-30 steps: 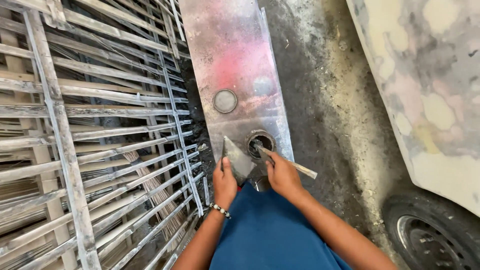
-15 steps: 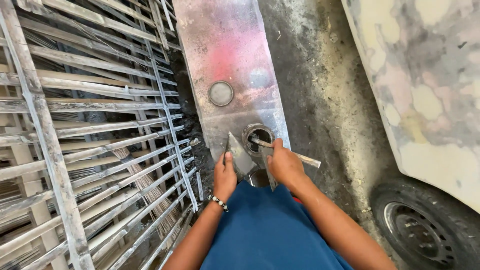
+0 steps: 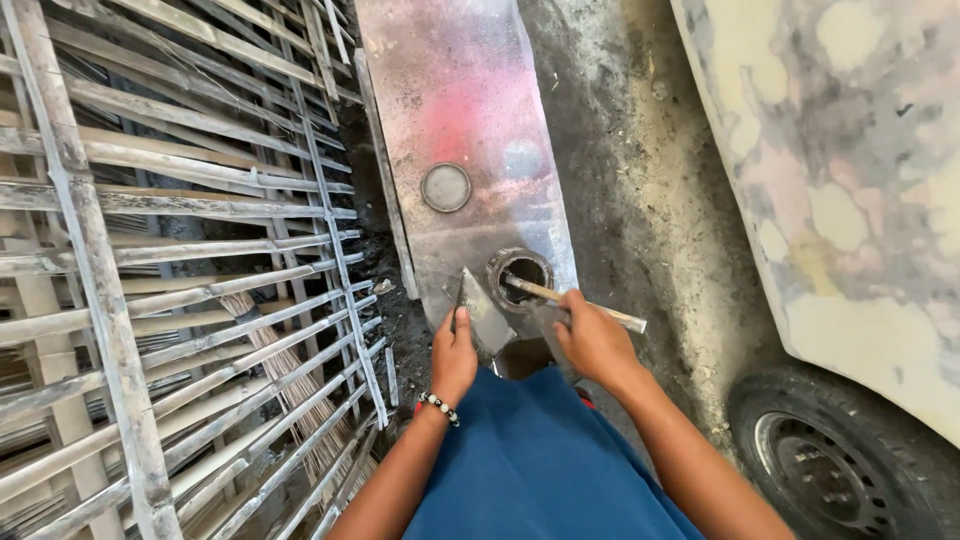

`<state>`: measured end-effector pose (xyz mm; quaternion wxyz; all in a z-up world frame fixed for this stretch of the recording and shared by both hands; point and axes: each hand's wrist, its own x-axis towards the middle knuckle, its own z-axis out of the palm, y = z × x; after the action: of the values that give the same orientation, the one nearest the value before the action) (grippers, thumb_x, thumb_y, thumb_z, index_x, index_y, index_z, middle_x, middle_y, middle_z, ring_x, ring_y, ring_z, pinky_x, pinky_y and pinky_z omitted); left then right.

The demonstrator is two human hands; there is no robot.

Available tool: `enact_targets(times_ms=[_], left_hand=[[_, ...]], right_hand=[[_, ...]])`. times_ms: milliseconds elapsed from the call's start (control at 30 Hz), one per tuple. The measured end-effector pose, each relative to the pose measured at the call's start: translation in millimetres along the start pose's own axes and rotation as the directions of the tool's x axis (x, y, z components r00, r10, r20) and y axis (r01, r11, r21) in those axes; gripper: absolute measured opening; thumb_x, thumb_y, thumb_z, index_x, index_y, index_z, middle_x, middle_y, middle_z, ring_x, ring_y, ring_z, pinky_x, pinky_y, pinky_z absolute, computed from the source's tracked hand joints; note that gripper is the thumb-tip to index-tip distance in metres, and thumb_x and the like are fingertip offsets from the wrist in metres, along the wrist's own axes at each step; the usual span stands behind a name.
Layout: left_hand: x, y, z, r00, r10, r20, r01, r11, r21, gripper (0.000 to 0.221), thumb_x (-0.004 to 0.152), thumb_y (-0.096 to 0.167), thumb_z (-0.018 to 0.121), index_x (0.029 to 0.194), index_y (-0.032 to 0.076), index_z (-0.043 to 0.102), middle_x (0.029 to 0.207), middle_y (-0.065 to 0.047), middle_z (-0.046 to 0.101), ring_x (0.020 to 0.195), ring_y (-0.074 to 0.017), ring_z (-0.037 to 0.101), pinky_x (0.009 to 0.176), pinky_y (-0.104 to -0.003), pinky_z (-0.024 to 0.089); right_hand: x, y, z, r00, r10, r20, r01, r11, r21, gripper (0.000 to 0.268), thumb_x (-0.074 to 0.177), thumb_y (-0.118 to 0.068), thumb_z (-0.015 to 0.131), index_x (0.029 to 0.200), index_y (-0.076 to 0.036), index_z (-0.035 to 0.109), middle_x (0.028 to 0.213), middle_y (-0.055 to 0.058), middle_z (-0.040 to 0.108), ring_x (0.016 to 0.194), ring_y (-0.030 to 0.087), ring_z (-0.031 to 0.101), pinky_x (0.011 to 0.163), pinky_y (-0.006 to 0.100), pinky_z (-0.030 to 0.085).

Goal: The person scoops a grey paste from a container using a mixing stick and transfers it onto a metal scraper. They then apply the paste to the side panel of a white car, smoothing it over the surface with the scraper. The person periodically returns to the container to reload the scraper and continues applying the filler to the car's body.

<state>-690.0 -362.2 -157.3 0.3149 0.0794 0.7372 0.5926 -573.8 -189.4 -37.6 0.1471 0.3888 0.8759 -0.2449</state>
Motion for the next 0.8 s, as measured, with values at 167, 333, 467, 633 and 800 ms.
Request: enact_targets(times_ms=[167, 333, 467, 633, 800], left_hand=[[4.8, -0.7, -10.1, 0.998, -0.057, -0.015, 0.057, 0.998, 0.014, 0.054, 0.106, 0.043, 0.042, 0.128, -0.001, 0.065, 0.108, -0.018, 0.076, 0.098, -0.0252, 0.071, 0.089, -0.035, 0.053], [15.7, -10.5, -12.7, 0.997, -0.073, -0.01, 0.073, 0.997, 0.035, 0.056, 0.106, 0.045, 0.043, 0.126, -0.001, 0.065, 0.106, -0.018, 0.076, 0.098, -0.0241, 0.069, 0.088, -0.035, 0.052], [24.2, -18.8, -14.0, 0.999, -0.051, 0.011, 0.051, 0.999, -0.006, 0.058, 0.106, 0.047, 0.043, 0.128, -0.003, 0.065, 0.11, -0.016, 0.075, 0.102, -0.022, 0.068, 0.091, -0.034, 0.051], [28.2, -12.6, -19.2, 0.998, -0.063, 0.011, 0.063, 0.998, -0.014, 0.059, 0.106, 0.048, 0.044, 0.129, -0.003, 0.064, 0.112, -0.015, 0.075, 0.103, -0.0212, 0.067, 0.092, -0.033, 0.05], [28.6, -16.4, -18.8, 0.996, -0.094, 0.01, 0.094, 0.996, -0.008, 0.059, 0.106, 0.048, 0.044, 0.129, -0.002, 0.065, 0.111, -0.017, 0.076, 0.102, -0.0232, 0.068, 0.091, -0.034, 0.052]], right_hand=[[-21.4, 47.7, 8.3, 1.0, -0.016, 0.013, 0.014, 0.991, 0.136, 0.028, 0.09, -0.028, 0.069, 0.115, -0.016, 0.07, 0.101, 0.018, 0.076, 0.096, 0.038, 0.072, 0.082, 0.048, 0.056], [-6.3, 110.0, 29.4, 0.992, 0.022, 0.124, -0.052, 0.968, 0.247, 0.054, 0.079, -0.025, 0.075, 0.13, -0.013, 0.06, 0.1, 0.016, 0.075, 0.094, 0.029, 0.074, 0.083, 0.042, 0.057], [5.6, 103.8, 32.1, 0.973, 0.199, 0.121, -0.229, 0.907, 0.352, 0.053, 0.096, -0.044, 0.07, 0.136, -0.009, 0.064, 0.1, 0.017, 0.074, 0.088, 0.025, 0.07, 0.079, 0.041, 0.058], [12.0, 82.1, 31.4, 0.978, -0.038, -0.204, 0.164, 0.743, 0.649, 0.042, 0.105, -0.043, 0.059, 0.131, -0.011, 0.07, 0.112, 0.005, 0.077, 0.102, 0.014, 0.066, 0.087, 0.032, 0.053], [-17.3, 13.3, -9.6, 0.983, 0.179, 0.029, -0.181, 0.969, 0.168, 0.034, 0.102, -0.039, 0.058, 0.132, -0.032, 0.072, 0.06, 0.018, 0.064, 0.052, 0.03, 0.057, 0.056, 0.045, 0.053]])
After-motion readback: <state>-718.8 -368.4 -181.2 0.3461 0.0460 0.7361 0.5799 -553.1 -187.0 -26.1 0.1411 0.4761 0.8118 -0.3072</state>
